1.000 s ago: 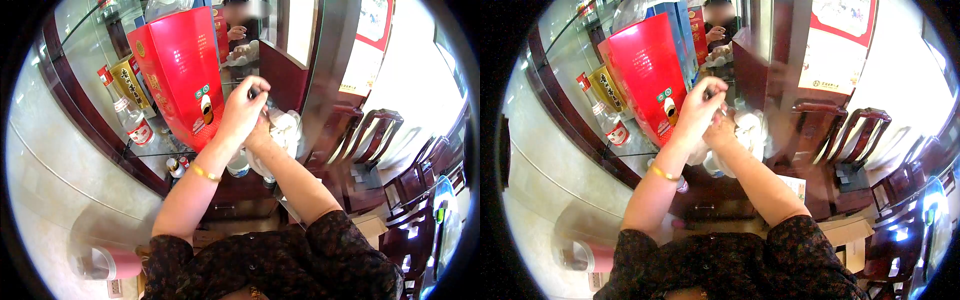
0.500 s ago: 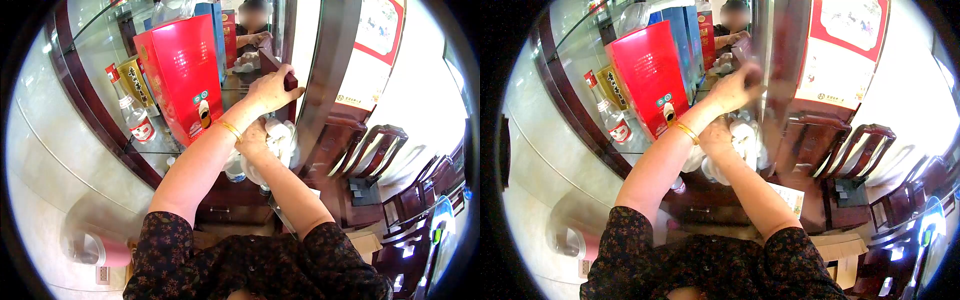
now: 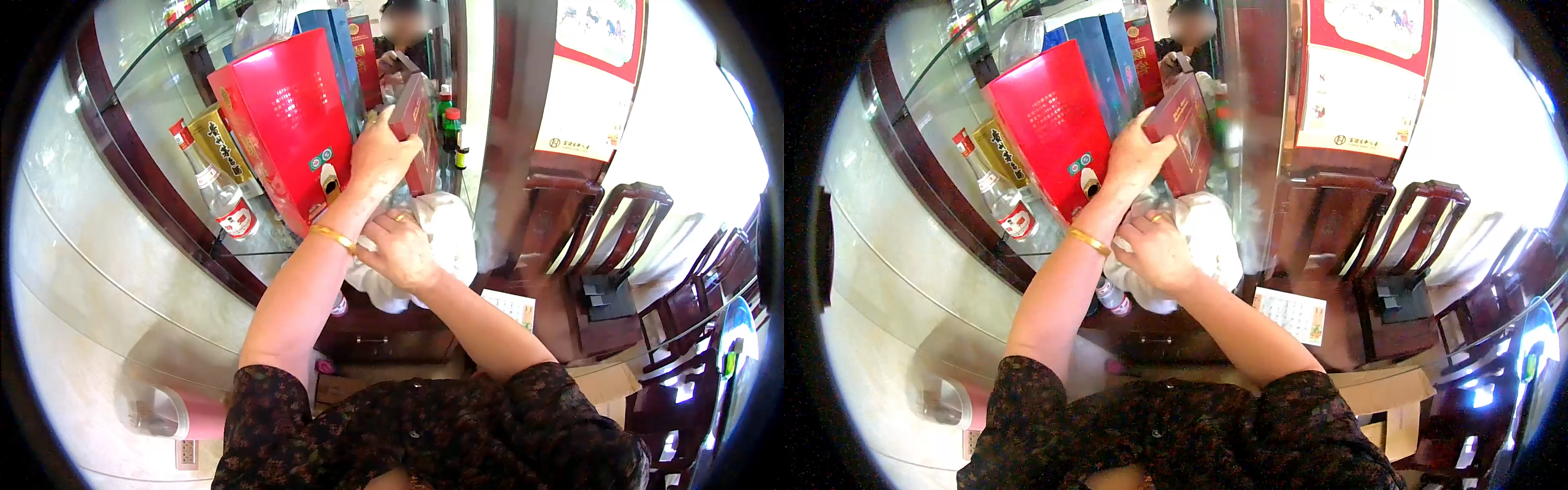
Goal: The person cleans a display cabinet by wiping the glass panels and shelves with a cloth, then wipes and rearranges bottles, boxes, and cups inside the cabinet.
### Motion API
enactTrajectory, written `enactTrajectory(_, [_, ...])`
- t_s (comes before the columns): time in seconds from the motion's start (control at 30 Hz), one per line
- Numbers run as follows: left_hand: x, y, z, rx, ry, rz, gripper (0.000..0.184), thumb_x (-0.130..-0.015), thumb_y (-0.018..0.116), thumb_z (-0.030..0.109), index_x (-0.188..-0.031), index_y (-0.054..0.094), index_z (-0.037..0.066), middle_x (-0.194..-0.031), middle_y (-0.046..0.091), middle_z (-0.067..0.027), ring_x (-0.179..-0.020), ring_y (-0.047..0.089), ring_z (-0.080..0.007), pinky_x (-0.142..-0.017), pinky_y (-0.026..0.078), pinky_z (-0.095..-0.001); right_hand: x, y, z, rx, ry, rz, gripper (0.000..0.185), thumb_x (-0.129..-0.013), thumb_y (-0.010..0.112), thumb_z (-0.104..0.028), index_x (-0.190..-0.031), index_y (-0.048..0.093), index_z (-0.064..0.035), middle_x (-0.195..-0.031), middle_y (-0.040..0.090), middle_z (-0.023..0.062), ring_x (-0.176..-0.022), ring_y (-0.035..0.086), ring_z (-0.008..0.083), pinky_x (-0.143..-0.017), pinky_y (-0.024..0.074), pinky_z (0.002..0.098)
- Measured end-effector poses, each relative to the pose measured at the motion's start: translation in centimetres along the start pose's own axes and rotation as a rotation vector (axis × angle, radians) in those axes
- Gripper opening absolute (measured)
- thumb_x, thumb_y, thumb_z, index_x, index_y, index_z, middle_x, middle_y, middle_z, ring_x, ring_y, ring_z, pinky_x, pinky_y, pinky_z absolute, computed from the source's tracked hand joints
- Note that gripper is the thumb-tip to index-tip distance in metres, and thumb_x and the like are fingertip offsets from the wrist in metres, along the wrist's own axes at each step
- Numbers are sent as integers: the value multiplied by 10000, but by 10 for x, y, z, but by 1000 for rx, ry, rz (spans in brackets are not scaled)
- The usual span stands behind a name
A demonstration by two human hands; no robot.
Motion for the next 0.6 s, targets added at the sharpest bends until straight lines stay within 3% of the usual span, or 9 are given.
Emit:
enactTrajectory(0.07, [13,-16,7,71,-114,-86,495,-729,622,191,-1166,518,-16,-940,655,-166,-865,639,-215,-783,479,-309,8,-18,-1,-93,67,106,176,-706,678,-152,-836,621,-48,-813,610,117,-758,580,283,-731,462,367])
enactTrajectory(0.2, [40,-36,17,144,-95,-34,470,-732,618,177,-1154,526,-10,-933,656,-164,-872,638,-190,-778,479,-304,11,-52,5,-374,232,341,119,-714,664,-13,-822,618,-33,-815,605,105,-738,588,245,-698,462,317])
enactTrajectory(0.27, [47,-46,22,178,-51,-16,442,-717,602,201,-1117,543,21,-931,639,-198,-894,616,-334,-803,471,-369,3,-68,3,-386,214,420,149,-709,672,-32,-846,614,-37,-780,600,112,-730,579,273,-658,454,342])
enactTrajectory(0.47, [71,-72,38,-15,60,-20,457,-757,655,243,-1146,526,41,-922,633,-193,-887,592,-343,-784,461,-410,-34,-125,16,-366,299,728,130,-747,659,-56,-866,616,-29,-818,608,104,-780,589,239,-706,452,312])
enactTrajectory(0.53, [79,-78,51,33,0,-80,445,-748,664,254,-1110,534,29,-916,631,-199,-867,605,-353,-754,476,-410,-61,-122,18,-428,268,647,141,-739,670,-90,-858,624,-30,-835,612,110,-814,585,247,-733,448,326])
enactTrajectory(0.57, [83,-76,50,61,159,-54,429,-735,670,242,-1074,538,15,-907,629,-205,-855,612,-358,-728,487,-405,-79,-120,10,-334,121,572,167,-736,674,-155,-852,631,-43,-833,620,117,-841,582,261,-753,447,346])
enactTrajectory(0.6, [85,-77,48,62,159,-52,429,-735,670,242,-1074,538,15,-907,629,-205,-855,612,-358,-728,487,-405,-97,-107,8,-261,76,409,182,-739,664,-208,-849,638,-66,-828,628,121,-855,581,280,-757,448,363])
Point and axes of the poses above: each hand's wrist, its own x-axis away from the middle knuckle, its own y-axis out of the palm, z = x × y, the point moved 8 cm from there along -x, towards the middle knuckle
